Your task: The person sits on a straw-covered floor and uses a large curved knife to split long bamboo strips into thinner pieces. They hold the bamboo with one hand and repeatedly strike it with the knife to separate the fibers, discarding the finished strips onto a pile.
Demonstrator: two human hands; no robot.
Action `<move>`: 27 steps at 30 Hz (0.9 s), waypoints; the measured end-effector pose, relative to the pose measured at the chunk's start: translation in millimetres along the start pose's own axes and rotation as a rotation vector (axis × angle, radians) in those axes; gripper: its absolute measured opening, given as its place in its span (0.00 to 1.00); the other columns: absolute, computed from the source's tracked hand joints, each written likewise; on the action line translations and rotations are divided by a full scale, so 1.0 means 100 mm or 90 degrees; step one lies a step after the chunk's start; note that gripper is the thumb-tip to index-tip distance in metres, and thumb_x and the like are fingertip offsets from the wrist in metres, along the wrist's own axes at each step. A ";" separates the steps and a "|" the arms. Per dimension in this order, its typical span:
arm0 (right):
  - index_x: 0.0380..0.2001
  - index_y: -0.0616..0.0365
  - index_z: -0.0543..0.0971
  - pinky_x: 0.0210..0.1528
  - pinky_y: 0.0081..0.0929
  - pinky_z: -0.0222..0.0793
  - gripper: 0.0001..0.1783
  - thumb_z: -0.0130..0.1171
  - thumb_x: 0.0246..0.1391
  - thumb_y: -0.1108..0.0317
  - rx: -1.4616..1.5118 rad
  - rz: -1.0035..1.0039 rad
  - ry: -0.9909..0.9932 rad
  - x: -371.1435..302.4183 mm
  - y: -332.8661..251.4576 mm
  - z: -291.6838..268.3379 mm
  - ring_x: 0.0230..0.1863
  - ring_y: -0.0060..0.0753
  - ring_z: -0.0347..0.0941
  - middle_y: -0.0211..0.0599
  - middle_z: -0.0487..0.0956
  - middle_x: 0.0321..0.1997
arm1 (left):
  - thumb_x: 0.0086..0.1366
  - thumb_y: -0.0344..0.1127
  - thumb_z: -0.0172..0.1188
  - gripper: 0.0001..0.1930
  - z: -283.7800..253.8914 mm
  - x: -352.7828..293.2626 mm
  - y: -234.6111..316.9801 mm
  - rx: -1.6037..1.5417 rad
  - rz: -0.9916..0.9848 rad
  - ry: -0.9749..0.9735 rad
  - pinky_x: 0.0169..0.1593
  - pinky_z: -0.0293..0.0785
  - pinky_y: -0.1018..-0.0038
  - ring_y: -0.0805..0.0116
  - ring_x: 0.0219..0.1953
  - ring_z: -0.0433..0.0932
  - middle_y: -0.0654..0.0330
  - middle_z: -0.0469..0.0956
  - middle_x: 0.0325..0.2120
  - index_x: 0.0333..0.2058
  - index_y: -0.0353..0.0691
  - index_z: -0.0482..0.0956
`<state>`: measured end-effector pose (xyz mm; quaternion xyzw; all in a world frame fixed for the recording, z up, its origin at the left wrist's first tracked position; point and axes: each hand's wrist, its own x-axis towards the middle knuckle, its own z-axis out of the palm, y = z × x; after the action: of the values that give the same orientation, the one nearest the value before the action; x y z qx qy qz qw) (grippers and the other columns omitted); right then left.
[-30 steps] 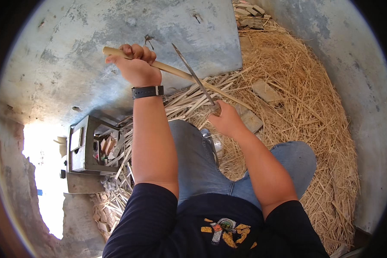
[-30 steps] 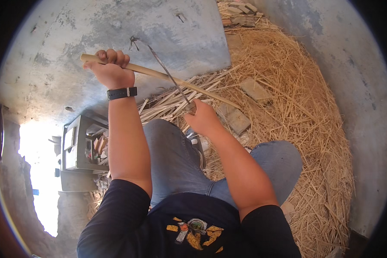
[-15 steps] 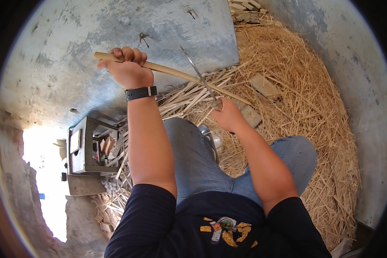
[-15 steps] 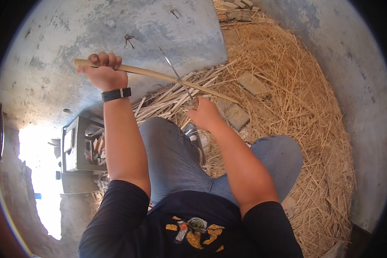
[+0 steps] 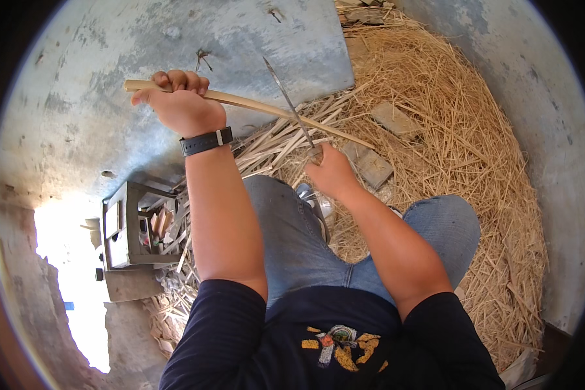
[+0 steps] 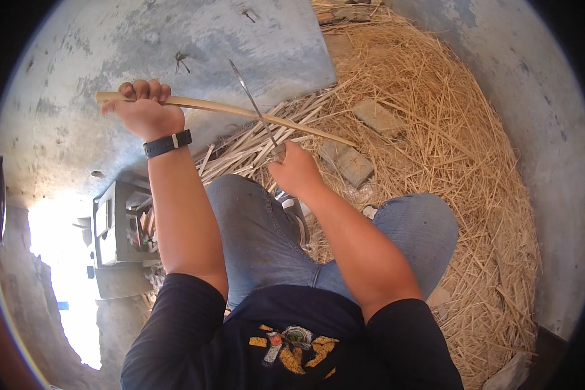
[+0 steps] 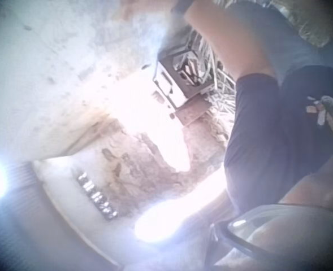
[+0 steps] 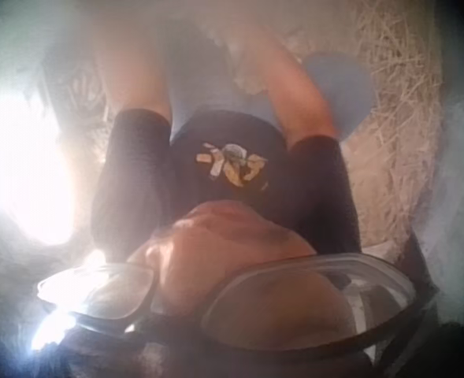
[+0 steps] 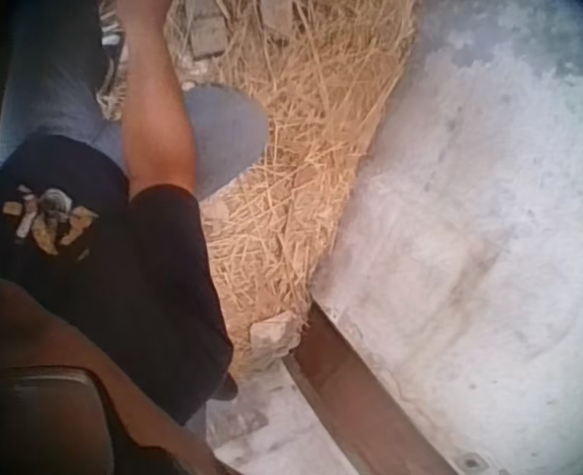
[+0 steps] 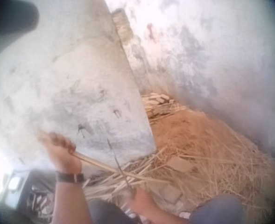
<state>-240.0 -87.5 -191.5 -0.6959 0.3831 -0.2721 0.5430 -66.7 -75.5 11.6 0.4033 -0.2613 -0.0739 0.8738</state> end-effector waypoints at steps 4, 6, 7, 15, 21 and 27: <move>0.39 0.67 0.75 0.41 0.42 0.72 0.18 0.60 0.48 0.65 0.008 -0.065 -0.028 -0.17 -0.37 -0.04 0.37 0.54 0.79 0.54 0.81 0.32 | 0.74 0.67 0.24 0.29 0.02 -0.09 0.03 0.005 0.018 -0.006 0.25 0.51 0.75 0.73 0.19 0.51 0.69 0.56 0.17 0.29 0.50 0.62; 0.41 0.66 0.75 0.42 0.46 0.74 0.17 0.60 0.48 0.68 0.015 -0.100 -0.057 -0.18 -0.38 0.04 0.38 0.58 0.80 0.54 0.82 0.35 | 0.73 0.67 0.25 0.29 0.07 -0.13 0.05 -0.009 0.035 -0.035 0.25 0.51 0.76 0.73 0.19 0.51 0.69 0.56 0.17 0.29 0.50 0.63; 0.41 0.66 0.75 0.43 0.46 0.74 0.17 0.60 0.48 0.68 0.007 -0.047 -0.029 -0.16 -0.26 0.05 0.38 0.58 0.80 0.54 0.82 0.37 | 0.73 0.67 0.26 0.29 0.11 -0.16 0.04 -0.019 0.040 -0.052 0.25 0.51 0.76 0.73 0.19 0.51 0.69 0.56 0.17 0.29 0.50 0.63; 0.46 0.66 0.75 0.46 0.40 0.73 0.22 0.60 0.49 0.65 0.004 0.109 0.064 0.08 0.34 -0.01 0.40 0.51 0.79 0.54 0.81 0.37 | 0.72 0.69 0.31 0.30 0.12 -0.17 0.04 -0.029 0.012 -0.046 0.26 0.54 0.75 0.73 0.19 0.55 0.68 0.59 0.17 0.28 0.49 0.64; 0.47 0.65 0.76 0.48 0.41 0.72 0.23 0.59 0.47 0.65 0.070 -0.002 -0.033 -0.01 -0.25 -0.19 0.42 0.53 0.79 0.54 0.82 0.40 | 0.71 0.69 0.39 0.28 0.10 -0.11 0.03 -0.046 0.036 -0.119 0.31 0.59 0.71 0.71 0.22 0.61 0.68 0.64 0.19 0.30 0.48 0.65; 0.46 0.66 0.77 0.48 0.40 0.72 0.23 0.60 0.47 0.64 0.035 -0.030 -0.119 -0.11 -0.63 -0.59 0.43 0.51 0.79 0.54 0.82 0.39 | 0.68 0.66 0.50 0.25 0.14 -0.10 0.11 -0.087 0.037 -0.198 0.31 0.59 0.72 0.72 0.22 0.61 0.69 0.65 0.20 0.31 0.48 0.69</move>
<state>-278.3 -103.1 -115.3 -0.7118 0.3068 -0.2294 0.5888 -83.7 -74.2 23.6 0.3187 -0.3993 -0.1279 0.8501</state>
